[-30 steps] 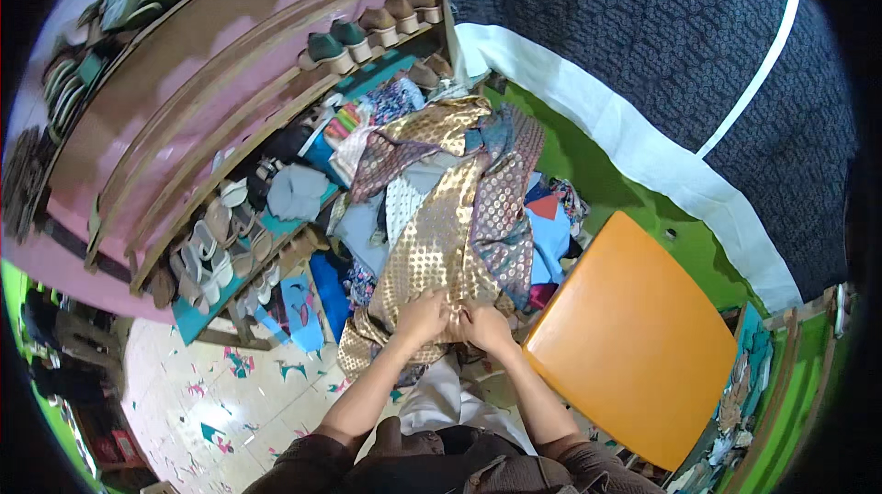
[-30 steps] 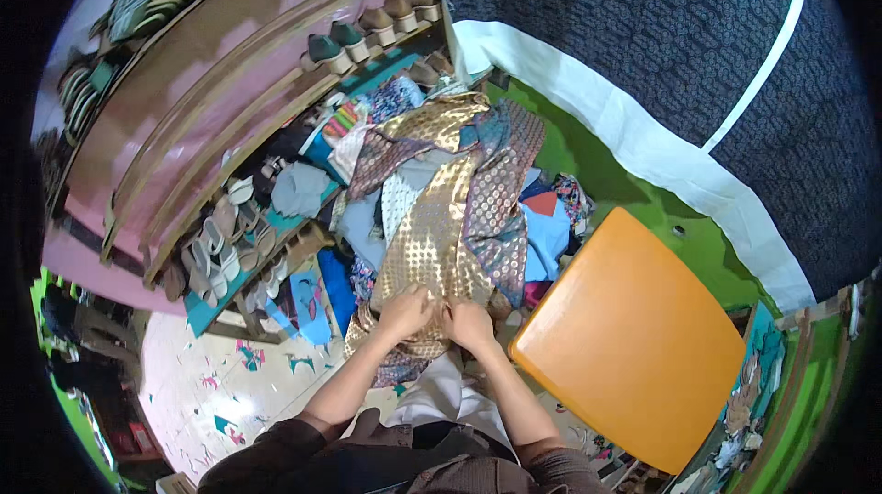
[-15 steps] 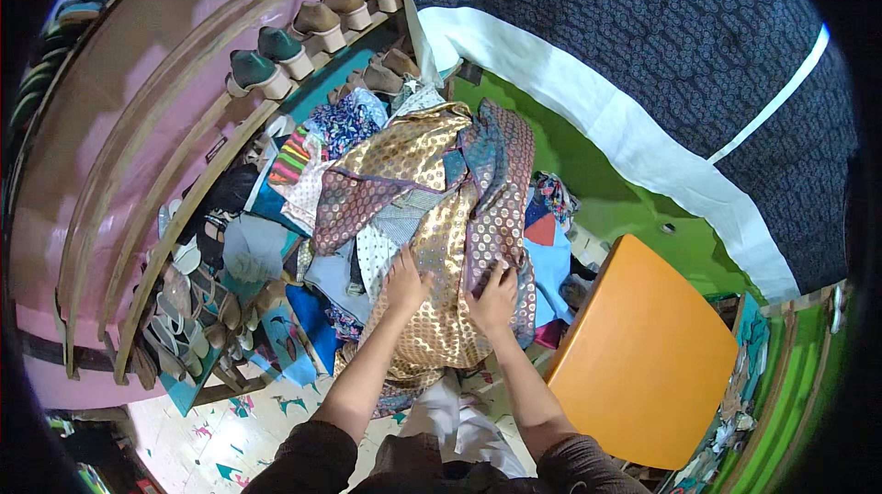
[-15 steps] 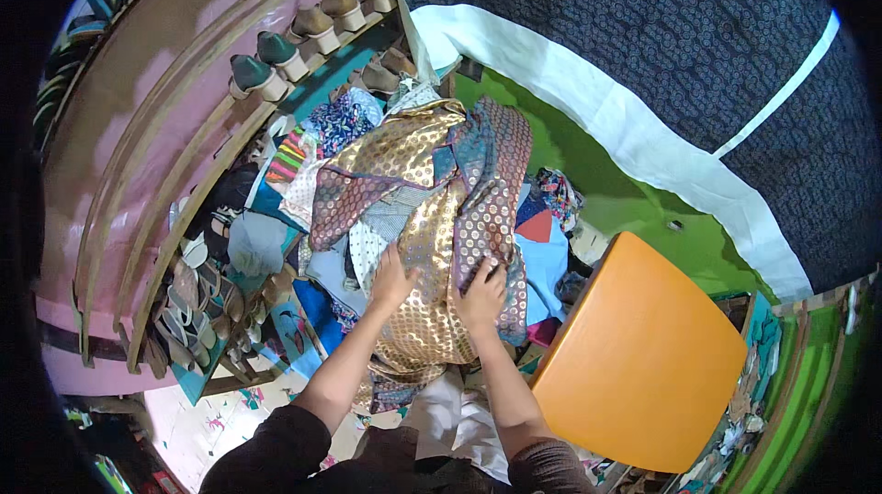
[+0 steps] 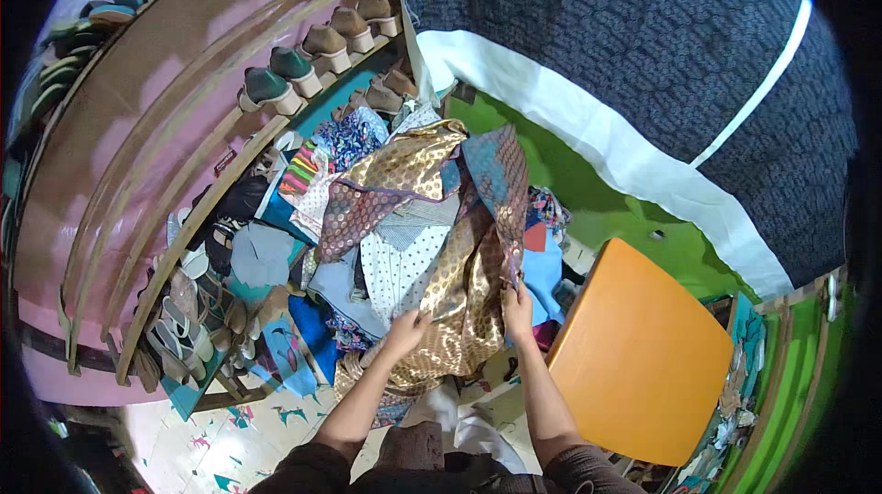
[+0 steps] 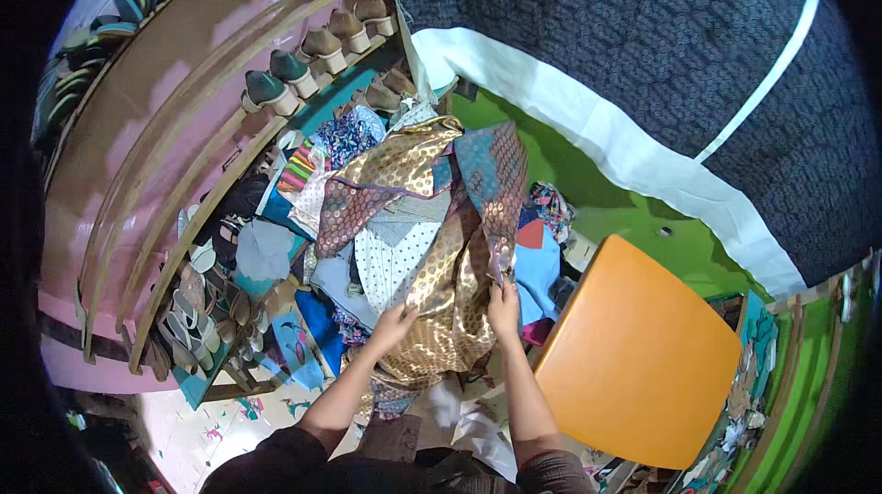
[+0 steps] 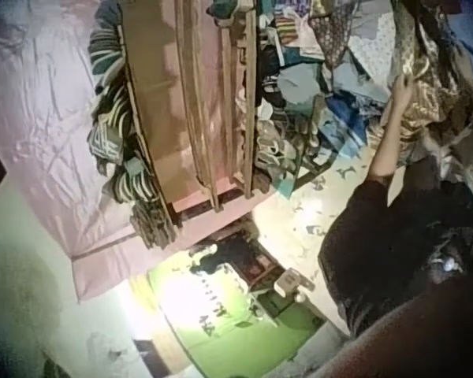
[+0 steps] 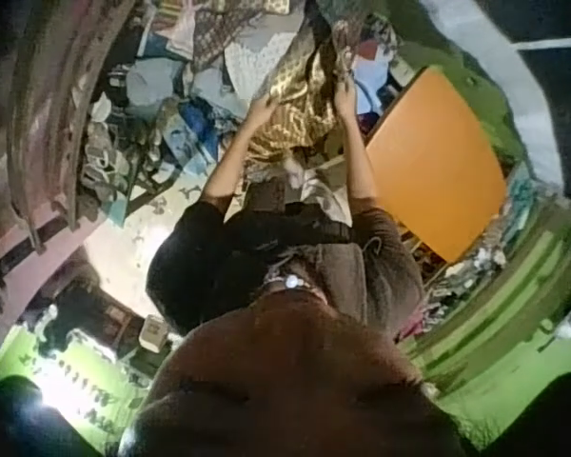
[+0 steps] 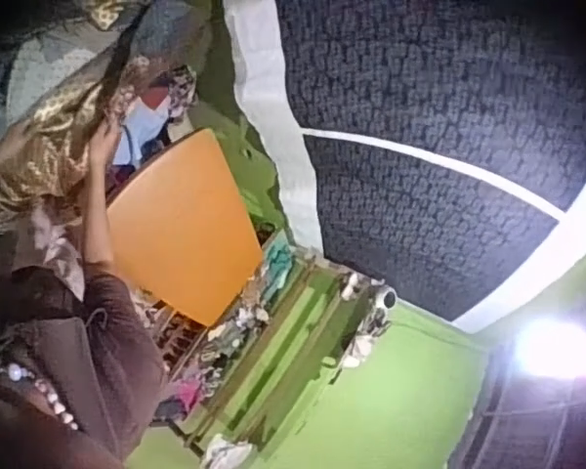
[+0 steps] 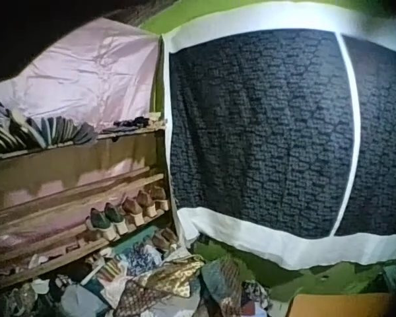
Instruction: Folding and organizing decorative fabric scraps in a workshop.
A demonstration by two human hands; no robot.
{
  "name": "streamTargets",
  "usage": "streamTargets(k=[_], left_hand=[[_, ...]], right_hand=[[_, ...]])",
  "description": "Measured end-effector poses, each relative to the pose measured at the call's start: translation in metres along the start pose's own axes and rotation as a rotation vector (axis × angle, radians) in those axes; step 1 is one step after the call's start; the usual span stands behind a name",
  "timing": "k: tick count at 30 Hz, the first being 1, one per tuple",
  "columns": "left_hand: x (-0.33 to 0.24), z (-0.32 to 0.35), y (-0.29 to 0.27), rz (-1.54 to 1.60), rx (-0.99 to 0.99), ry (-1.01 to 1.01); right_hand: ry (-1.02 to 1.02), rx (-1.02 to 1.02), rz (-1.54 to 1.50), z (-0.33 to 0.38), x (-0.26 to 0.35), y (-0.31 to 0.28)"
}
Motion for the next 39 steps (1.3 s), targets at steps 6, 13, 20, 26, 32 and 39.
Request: streamTargets(k=[6,13,20,26,32,39], left_hand=[[0.013,0.070,-0.001,0.172,0.019,-0.047],[-0.037,0.168,-0.003,0.472,0.055,-0.210],[-0.051,0.267,0.057,0.712,0.042,-0.422],[-0.024,0.322,0.071,1.503,0.120,-0.259],[-0.031,0.378,0.060,1.695,0.308,-0.320],[-0.015,0.444,0.047,1.196,0.314,-0.444]], right_hand=[[0.020,-0.025,-0.309,0.045,0.032,-0.035],[0.083,0.045,-0.329,0.121,-0.004,-0.084],[0.169,0.234,-0.269,0.212,0.019,-0.133],[0.074,0.240,-0.327,0.289,0.011,-0.141],[0.422,0.489,-0.417,0.357,0.026,-0.155],[0.329,0.491,-0.139,0.440,0.041,-0.145]])
Point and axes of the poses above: each hand's wrist, its own z-axis away from the middle knuckle, its own y-axis out of the palm, x = y × z, the point moved 2 cm from there along -z, towards the middle knuckle, and after that the axes turned 3 degrees about -z, right-handed, at the moved point
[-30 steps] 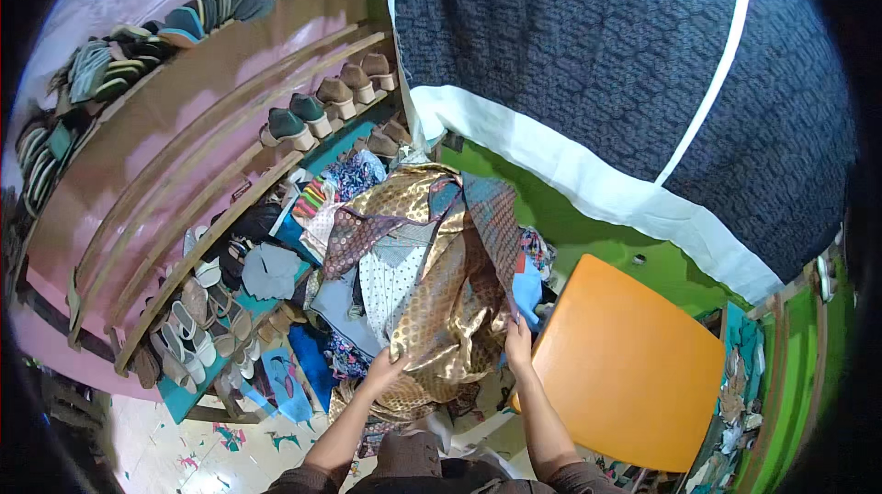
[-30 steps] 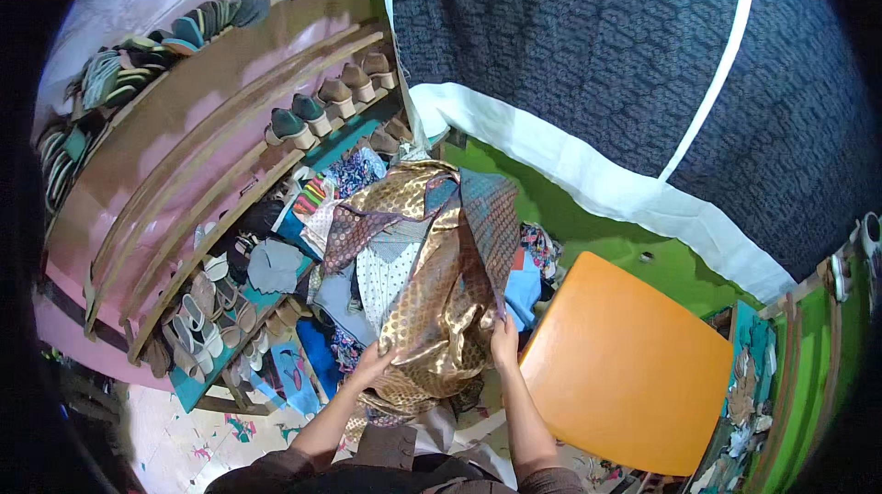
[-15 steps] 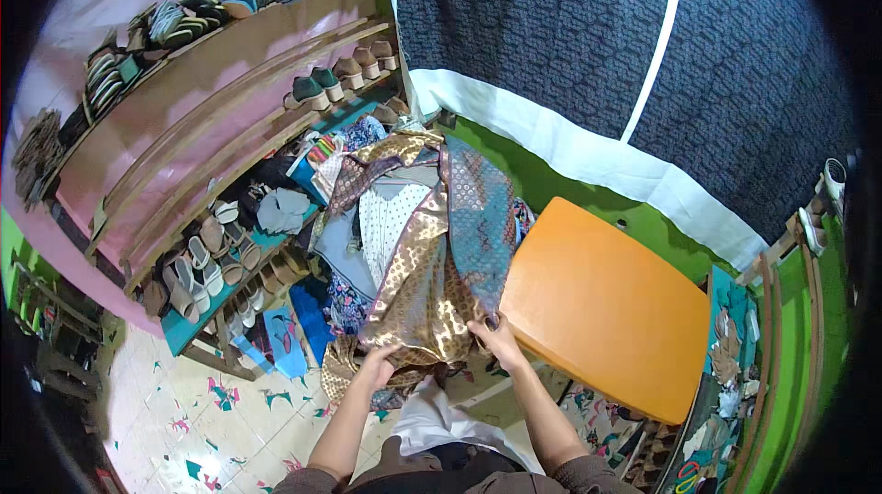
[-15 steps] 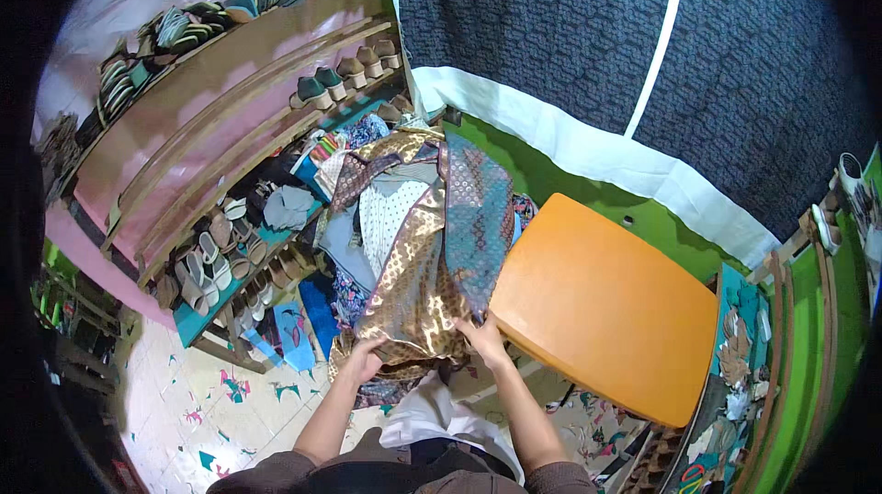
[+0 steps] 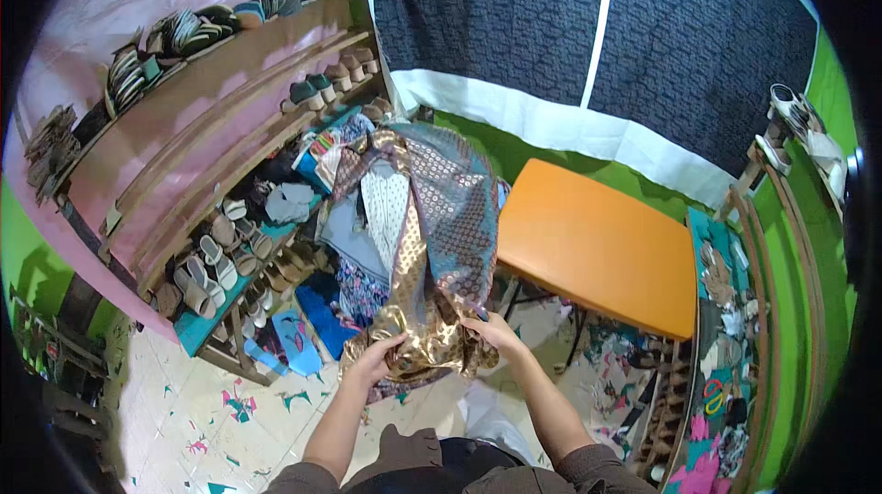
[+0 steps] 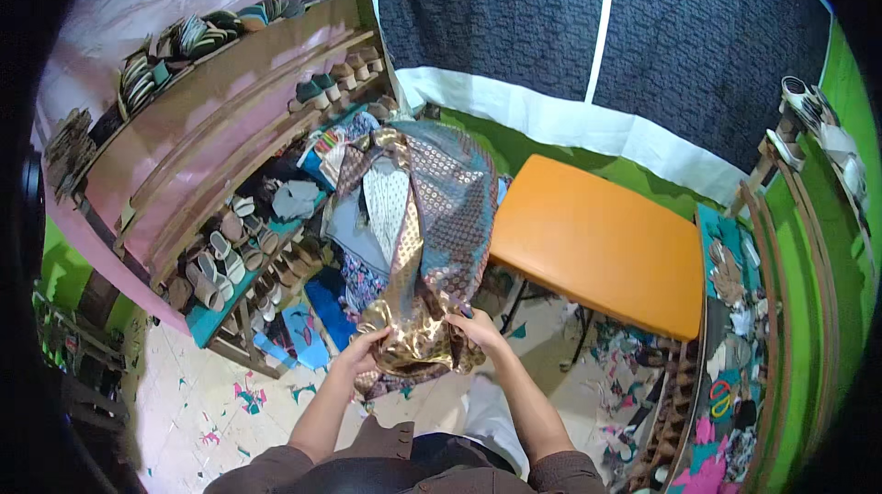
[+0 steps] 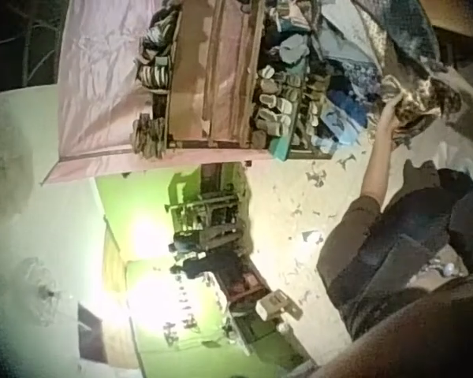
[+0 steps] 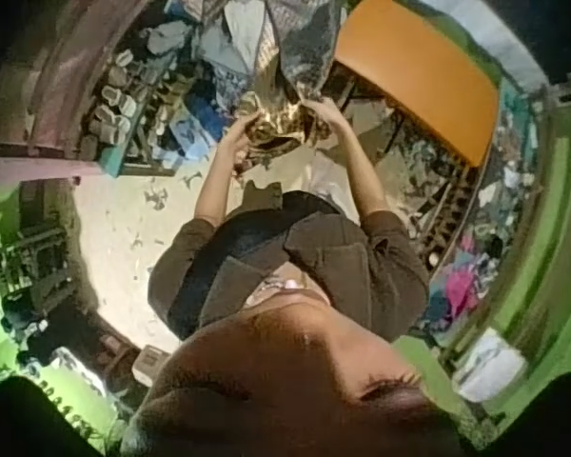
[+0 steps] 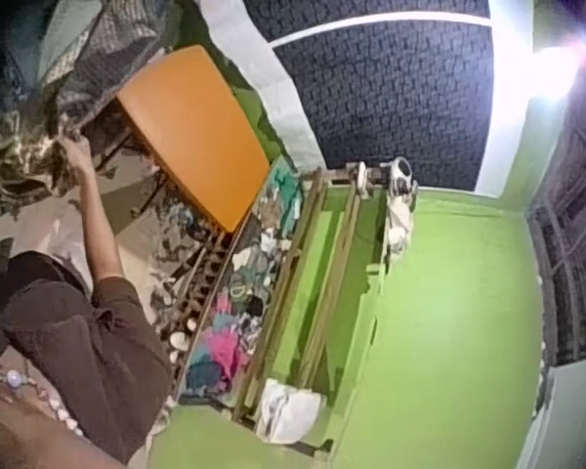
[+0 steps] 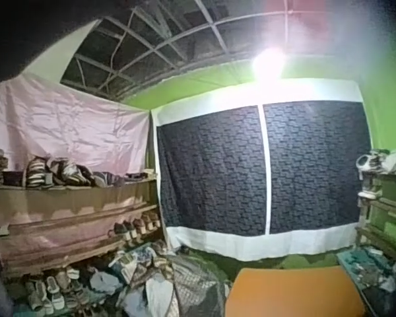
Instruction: Folding and organizing decorative fabric scraps in a workshop.
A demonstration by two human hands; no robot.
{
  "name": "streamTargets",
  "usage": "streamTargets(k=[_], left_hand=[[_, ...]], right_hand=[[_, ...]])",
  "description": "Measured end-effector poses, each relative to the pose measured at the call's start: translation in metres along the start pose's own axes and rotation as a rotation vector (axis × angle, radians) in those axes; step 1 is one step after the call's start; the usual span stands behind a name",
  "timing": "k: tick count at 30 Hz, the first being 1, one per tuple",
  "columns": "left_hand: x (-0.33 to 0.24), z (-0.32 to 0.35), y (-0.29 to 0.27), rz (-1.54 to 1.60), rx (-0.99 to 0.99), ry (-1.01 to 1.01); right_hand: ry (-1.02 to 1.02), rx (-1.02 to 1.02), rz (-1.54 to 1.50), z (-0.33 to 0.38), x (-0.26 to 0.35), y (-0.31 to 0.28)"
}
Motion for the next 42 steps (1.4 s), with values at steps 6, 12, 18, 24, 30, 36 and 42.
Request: streamTargets(k=[6,12,18,24,30,36,42], left_hand=[[0.014,0.044,-0.031,-0.641,-0.117,0.140],[0.023,0.058,0.001,-0.840,-0.046,0.345],[0.057,0.034,0.047,-1.010,0.068,0.260],[0.060,0.080,0.161,-1.000,0.251,0.280],[0.087,0.073,0.283,-0.857,0.650,0.416],[0.107,0.085,0.407,-0.895,0.846,0.602],[0.122,0.098,0.456,-1.288,0.816,0.416]], right_hand=[[-0.126,-0.040,-0.127,0.080,-0.042,0.034],[-0.501,-0.388,-0.195,0.152,-0.030,-0.015],[-0.502,-0.852,-0.313,0.202,-0.064,-0.133],[-0.564,-1.058,-0.443,0.269,-0.093,-0.230],[-0.421,-1.014,-0.406,0.324,-0.093,-0.270],[-0.686,-0.458,-0.126,0.343,-0.022,-0.208],[-0.858,-0.955,-0.082,0.336,-0.041,-0.289]])
Point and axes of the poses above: each hand's wrist, its own z-axis away from the middle knuckle, its own y-axis out of the palm, x = y × z, the point moved 2 cm from there along -z, towards the middle knuckle, and after that the axes turned 3 degrees about -z, right-handed, at the moved point
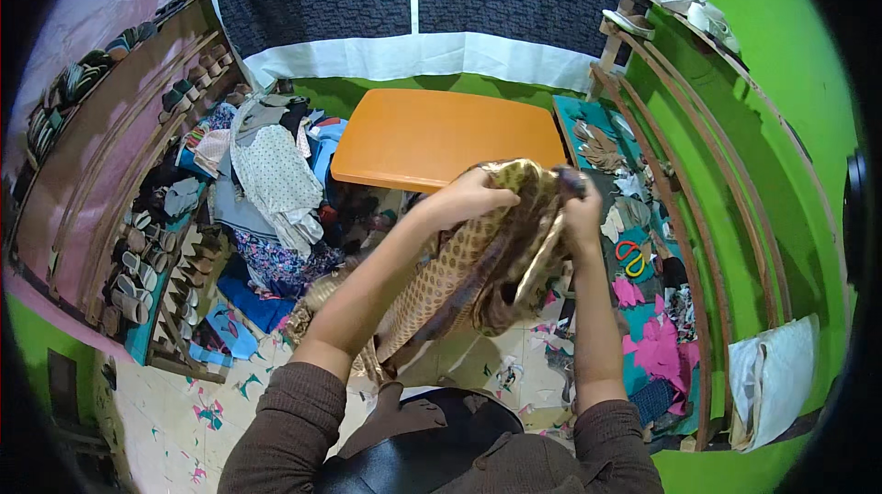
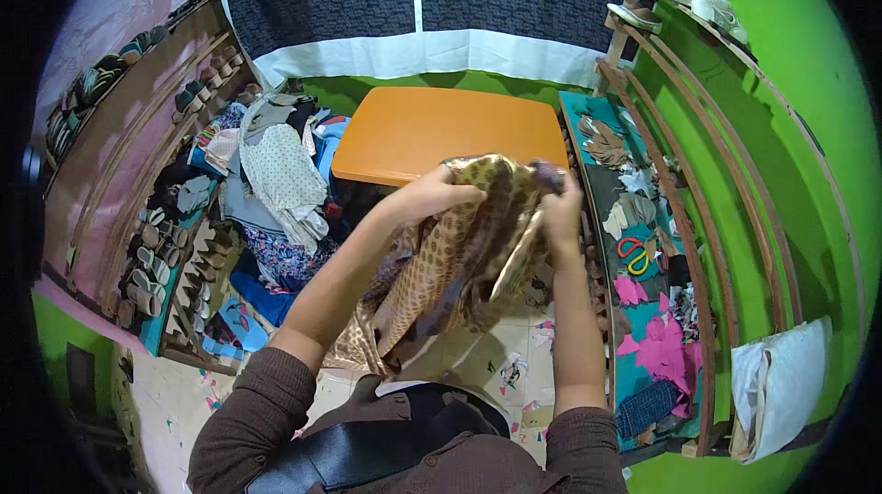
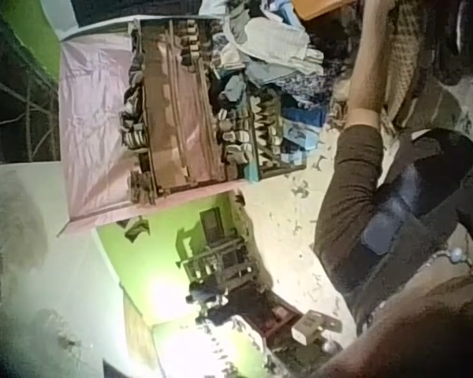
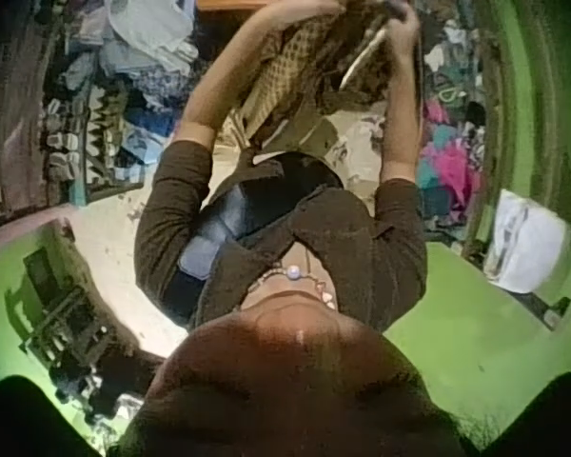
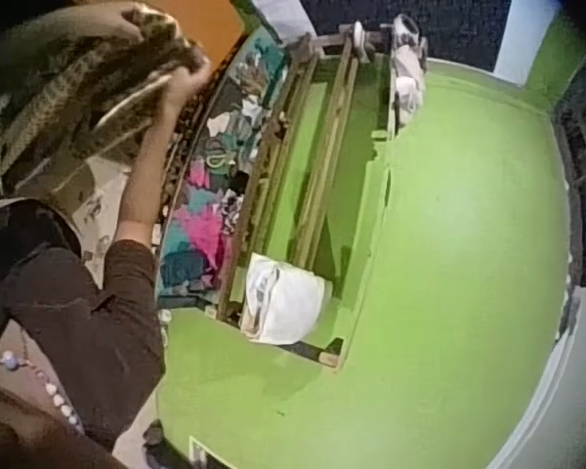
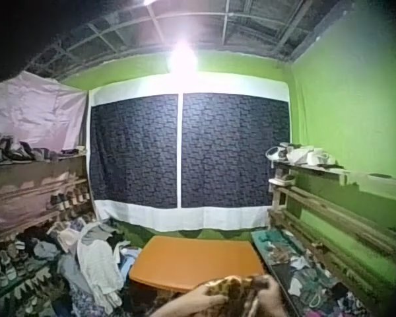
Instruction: Folding and organizing decorative fabric scraps in a workshop.
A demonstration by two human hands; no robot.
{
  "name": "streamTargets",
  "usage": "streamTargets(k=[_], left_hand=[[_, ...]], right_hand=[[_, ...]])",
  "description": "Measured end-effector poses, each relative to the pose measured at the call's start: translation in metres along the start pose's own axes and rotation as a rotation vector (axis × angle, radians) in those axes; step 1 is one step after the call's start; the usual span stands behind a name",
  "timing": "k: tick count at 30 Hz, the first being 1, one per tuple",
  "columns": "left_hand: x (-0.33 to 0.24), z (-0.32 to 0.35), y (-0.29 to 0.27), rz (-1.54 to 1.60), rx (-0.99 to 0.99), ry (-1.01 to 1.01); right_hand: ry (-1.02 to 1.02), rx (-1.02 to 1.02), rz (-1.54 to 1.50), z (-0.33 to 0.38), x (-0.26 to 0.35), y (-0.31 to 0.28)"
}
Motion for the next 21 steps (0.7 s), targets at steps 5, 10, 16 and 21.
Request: streamTargets(k=[5,10,16,21], left_hand=[[0.053,0.012,-0.028,-0.134,-0.132,0.032],[0.078,0.025,-0.051,-0.540,-0.116,-0.152],[0.114,0.054,-0.082,-0.690,-0.200,-0.235],[0.082,0.030,-0.017,-0.245,-0.374,-0.032]], right_hand=[[0.075,-0.273,0.265,-0.018,0.001,-0.057],[0.130,-0.342,0.411,-0.036,-0.017,-0.095],[0.183,-0.189,0.290,-0.037,0.006,-0.109],[0.223,0.423,0.126,0.013,-0.018,-0.024]])
Point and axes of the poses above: each hand's wrist, its own z-axis away from the middle knuckle, its own y-axis out of the palm, x = y × z, the point moved 2 cm from there along -z, towards the middle knuckle, and after that the axes turned 3 degrees about -z, right-handed, at the moved point
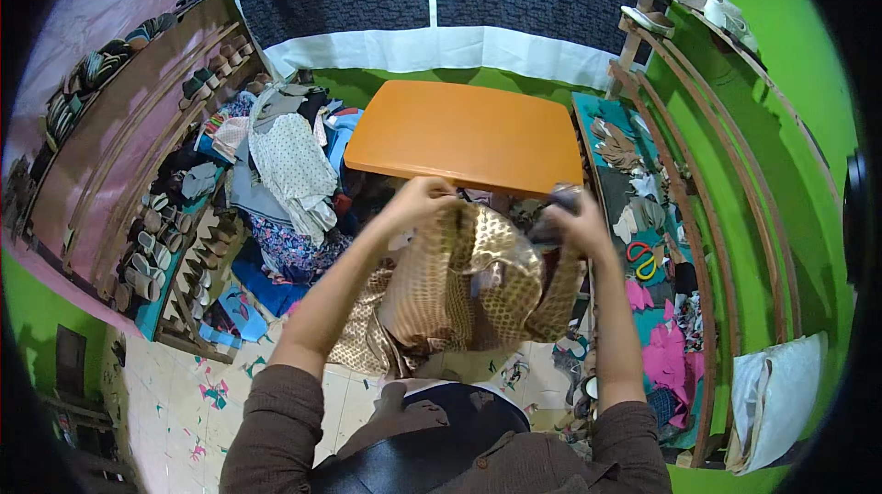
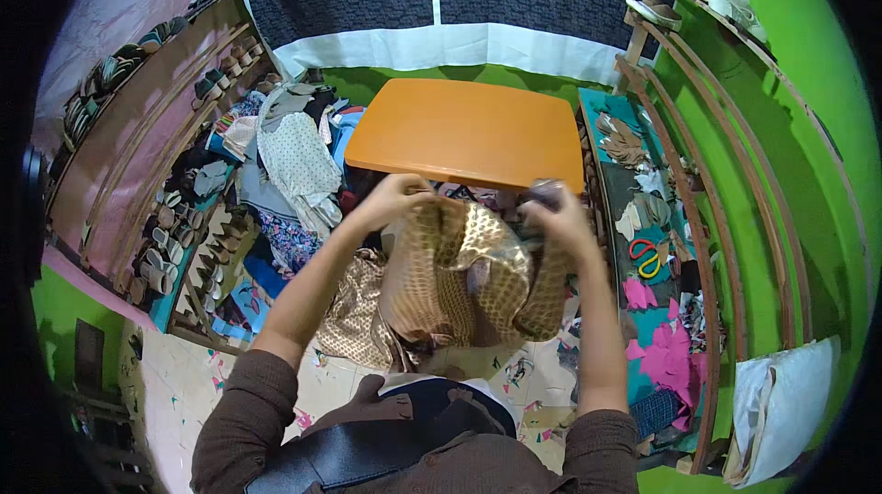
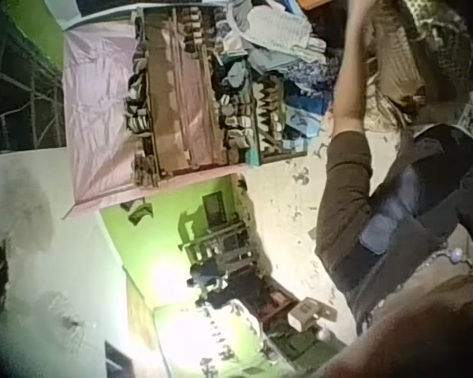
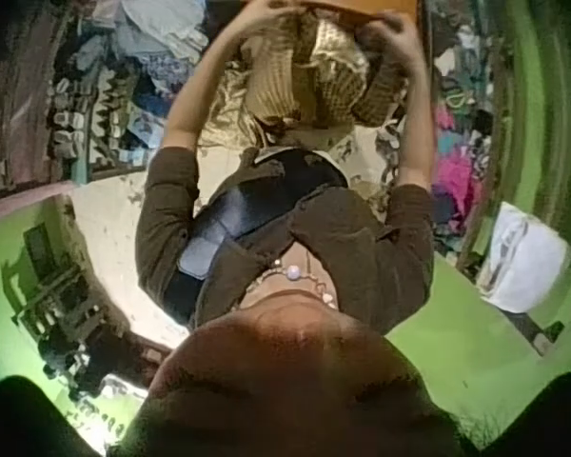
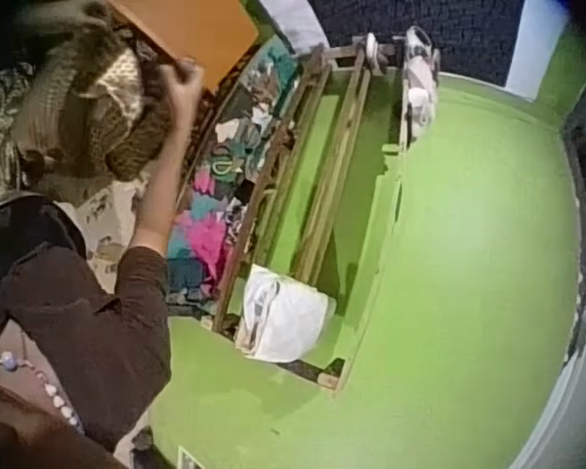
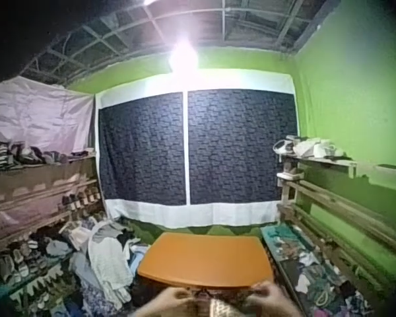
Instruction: Folding and organizing decorative fabric scraps in a workshop.
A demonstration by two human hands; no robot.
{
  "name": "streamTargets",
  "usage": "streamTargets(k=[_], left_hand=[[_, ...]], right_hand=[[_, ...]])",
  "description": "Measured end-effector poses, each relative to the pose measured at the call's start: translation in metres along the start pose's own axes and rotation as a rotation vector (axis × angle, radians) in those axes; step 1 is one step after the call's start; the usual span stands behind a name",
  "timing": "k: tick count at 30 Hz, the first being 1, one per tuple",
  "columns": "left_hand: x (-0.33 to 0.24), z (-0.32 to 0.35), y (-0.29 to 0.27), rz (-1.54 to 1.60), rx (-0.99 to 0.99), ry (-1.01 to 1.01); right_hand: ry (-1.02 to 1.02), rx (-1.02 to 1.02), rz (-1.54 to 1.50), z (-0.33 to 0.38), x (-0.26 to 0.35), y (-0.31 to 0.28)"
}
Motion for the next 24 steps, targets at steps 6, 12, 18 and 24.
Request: streamTargets(k=[6,12,18,24], left_hand=[[-0.024,-0.001,0.071,-0.045,-0.055,0.163],[0.045,0.029,0.087,-0.321,0.257,-0.197],[0.021,0.004,0.077,-0.084,-0.021,0.074],[-0.004,-0.018,0.082,-0.246,-0.039,0.178]], right_hand=[[-0.152,0.104,0.417,0.013,-0.052,0.089],[-0.289,-0.329,0.364,0.003,-0.068,-0.005],[-0.337,-0.427,0.225,-0.021,0.009,-0.068],[-0.455,-0.236,0.124,-0.024,0.038,-0.024]])
Point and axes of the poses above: each hand's wrist, its own z-axis away from the middle knuckle, its own y-axis out of the palm, x = y × z, the point moved 2 cm from there along -z, towards the middle knuckle, and after that the axes turned 3 degrees about -z, right-handed, at the moved point
